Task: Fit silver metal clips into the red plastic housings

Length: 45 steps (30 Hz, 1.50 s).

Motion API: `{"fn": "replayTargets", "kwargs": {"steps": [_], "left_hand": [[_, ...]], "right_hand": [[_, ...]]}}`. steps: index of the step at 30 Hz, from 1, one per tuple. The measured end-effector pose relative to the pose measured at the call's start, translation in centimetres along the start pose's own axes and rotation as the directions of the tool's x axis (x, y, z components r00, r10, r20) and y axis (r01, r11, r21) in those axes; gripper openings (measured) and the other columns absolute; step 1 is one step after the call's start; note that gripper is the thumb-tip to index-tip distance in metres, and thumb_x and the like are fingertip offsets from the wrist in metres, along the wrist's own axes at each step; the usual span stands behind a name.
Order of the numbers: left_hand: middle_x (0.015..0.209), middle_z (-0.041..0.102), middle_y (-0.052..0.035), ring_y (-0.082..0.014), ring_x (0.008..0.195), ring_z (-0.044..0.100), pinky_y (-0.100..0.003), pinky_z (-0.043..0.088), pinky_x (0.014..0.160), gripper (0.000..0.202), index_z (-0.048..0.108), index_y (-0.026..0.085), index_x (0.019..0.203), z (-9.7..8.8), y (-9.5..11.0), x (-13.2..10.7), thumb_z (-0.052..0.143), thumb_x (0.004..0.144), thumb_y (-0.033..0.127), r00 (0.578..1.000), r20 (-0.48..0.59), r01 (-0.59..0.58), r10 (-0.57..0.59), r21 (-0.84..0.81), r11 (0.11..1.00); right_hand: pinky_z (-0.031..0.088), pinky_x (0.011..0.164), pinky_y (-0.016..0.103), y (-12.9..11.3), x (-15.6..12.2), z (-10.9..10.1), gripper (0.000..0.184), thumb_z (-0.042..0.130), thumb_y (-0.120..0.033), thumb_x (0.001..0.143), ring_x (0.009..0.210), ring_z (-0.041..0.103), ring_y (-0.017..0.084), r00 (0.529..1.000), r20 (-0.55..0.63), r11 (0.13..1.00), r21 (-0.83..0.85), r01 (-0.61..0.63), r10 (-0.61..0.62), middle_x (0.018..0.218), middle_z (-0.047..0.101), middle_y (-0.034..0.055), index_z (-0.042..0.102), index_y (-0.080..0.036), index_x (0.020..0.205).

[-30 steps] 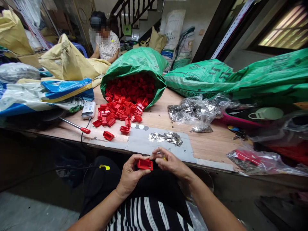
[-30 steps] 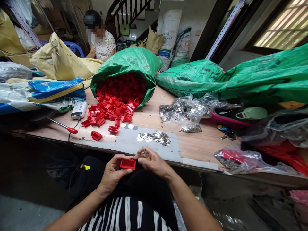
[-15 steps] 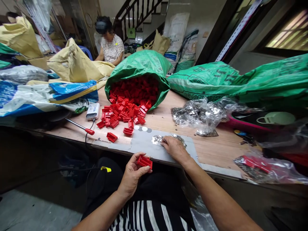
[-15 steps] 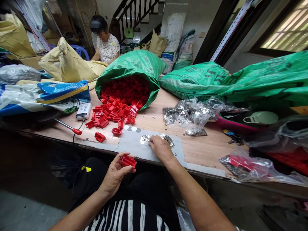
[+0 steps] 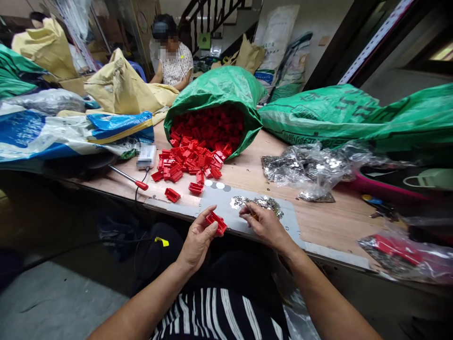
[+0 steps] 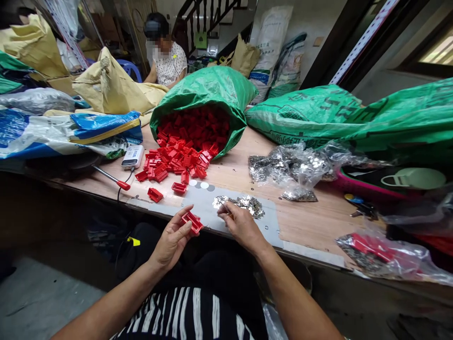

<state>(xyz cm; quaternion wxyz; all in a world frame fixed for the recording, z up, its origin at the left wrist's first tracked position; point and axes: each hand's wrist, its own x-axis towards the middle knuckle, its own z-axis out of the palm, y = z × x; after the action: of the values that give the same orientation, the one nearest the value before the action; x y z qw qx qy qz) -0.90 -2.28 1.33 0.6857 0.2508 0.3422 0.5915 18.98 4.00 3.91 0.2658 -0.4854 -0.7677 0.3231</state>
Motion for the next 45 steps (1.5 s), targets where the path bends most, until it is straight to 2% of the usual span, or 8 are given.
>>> {"fn": "replayTargets", "kwargs": {"steps": [3,10,13,19,26,31,36,45], "left_hand": [[0.088,0.066,-0.0018,-0.0105,0.075,0.061,-0.023,0.049,0.073,0.051,0.058,0.023,0.123,0.1,0.1,0.2,0.073,0.075,0.026,1.0,-0.009,-0.017,0.017,-0.008,1.0],[0.089,0.065,-0.0001,-0.0113,0.083,0.061,-0.024,0.048,0.078,0.045,0.062,0.023,0.116,0.4,0.2,0.4,0.074,0.073,0.026,0.999,0.021,-0.042,0.042,0.013,0.999],[0.091,0.066,-0.001,-0.0124,0.085,0.062,-0.025,0.047,0.081,0.042,0.063,0.023,0.114,0.2,0.3,0.4,0.074,0.073,0.027,0.999,0.028,-0.046,0.045,0.024,0.999],[0.094,0.068,-0.0025,-0.0139,0.085,0.062,-0.027,0.047,0.082,0.043,0.064,0.022,0.115,0.2,0.4,0.4,0.073,0.073,0.027,0.998,0.048,-0.053,0.049,0.085,0.995],[0.096,0.069,-0.0034,-0.0157,0.089,0.062,-0.029,0.046,0.086,0.044,0.065,0.023,0.116,0.3,0.5,0.3,0.073,0.073,0.026,0.996,0.071,-0.057,0.048,0.133,0.99],[0.097,0.071,-0.0023,-0.0159,0.092,0.063,-0.03,0.045,0.089,0.042,0.066,0.025,0.115,0.1,-0.1,0.3,0.073,0.073,0.025,0.995,0.09,-0.052,0.039,0.15,0.987],[0.096,0.071,-0.0013,-0.0152,0.089,0.063,-0.026,0.047,0.084,0.042,0.068,0.025,0.112,0.1,-0.6,0.3,0.076,0.071,0.025,0.994,0.094,-0.07,0.05,0.225,0.972],[0.098,0.071,-0.0041,-0.0184,0.089,0.063,-0.028,0.049,0.085,0.043,0.069,0.023,0.111,0.1,-0.8,-0.1,0.077,0.07,0.026,0.98,0.113,-0.2,0.167,0.452,0.869]], "right_hand": [[0.043,0.057,0.027,-2.0,-0.6,1.0,0.011,0.052,-0.03,0.087,0.058,0.054,0.013,1.0,0.027,0.979,0.201,-0.018,0.013,0.077,0.062,0.0009,0.058,-0.022,0.082],[0.044,0.068,0.03,-3.5,-0.8,3.6,0.014,0.058,-0.031,0.086,0.074,0.053,0.017,0.998,0.01,0.941,0.335,0.049,-0.056,0.078,0.056,0.0024,0.062,-0.021,0.077],[0.043,0.067,0.029,-3.2,-1.1,3.9,0.015,0.059,-0.033,0.086,0.073,0.053,0.017,0.998,0.018,0.932,0.359,0.043,-0.053,0.078,0.056,0.0027,0.063,-0.021,0.078],[0.042,0.069,0.03,-2.5,-1.5,3.5,0.014,0.057,-0.033,0.088,0.076,0.054,0.018,0.987,0.056,0.943,0.308,0.124,-0.148,0.081,0.059,0.0041,0.065,-0.023,0.081],[0.037,0.063,0.027,-2.0,-1.8,3.4,0.013,0.064,-0.032,0.082,0.065,0.046,0.013,0.993,0.116,0.882,0.468,-0.049,-0.006,0.077,0.055,-0.0011,0.056,-0.022,0.086],[0.035,0.062,0.026,-1.3,-2.1,3.5,0.019,0.061,-0.037,0.083,0.065,0.041,0.012,0.993,0.112,0.881,0.467,-0.073,0.023,0.077,0.049,-0.0024,0.051,-0.022,0.086],[0.034,0.061,0.025,-0.9,-2.2,3.5,0.023,0.059,-0.041,0.086,0.065,0.037,0.012,0.987,0.157,0.875,0.474,-0.098,0.026,0.073,0.043,-0.0034,0.047,-0.021,0.083],[0.035,0.06,0.023,-0.7,-1.7,3.7,0.031,0.064,-0.046,0.081,0.066,0.04,0.011,0.978,0.205,0.806,0.571,-0.157,0.046,0.075,0.042,-0.0041,0.047,-0.02,0.082]]}}
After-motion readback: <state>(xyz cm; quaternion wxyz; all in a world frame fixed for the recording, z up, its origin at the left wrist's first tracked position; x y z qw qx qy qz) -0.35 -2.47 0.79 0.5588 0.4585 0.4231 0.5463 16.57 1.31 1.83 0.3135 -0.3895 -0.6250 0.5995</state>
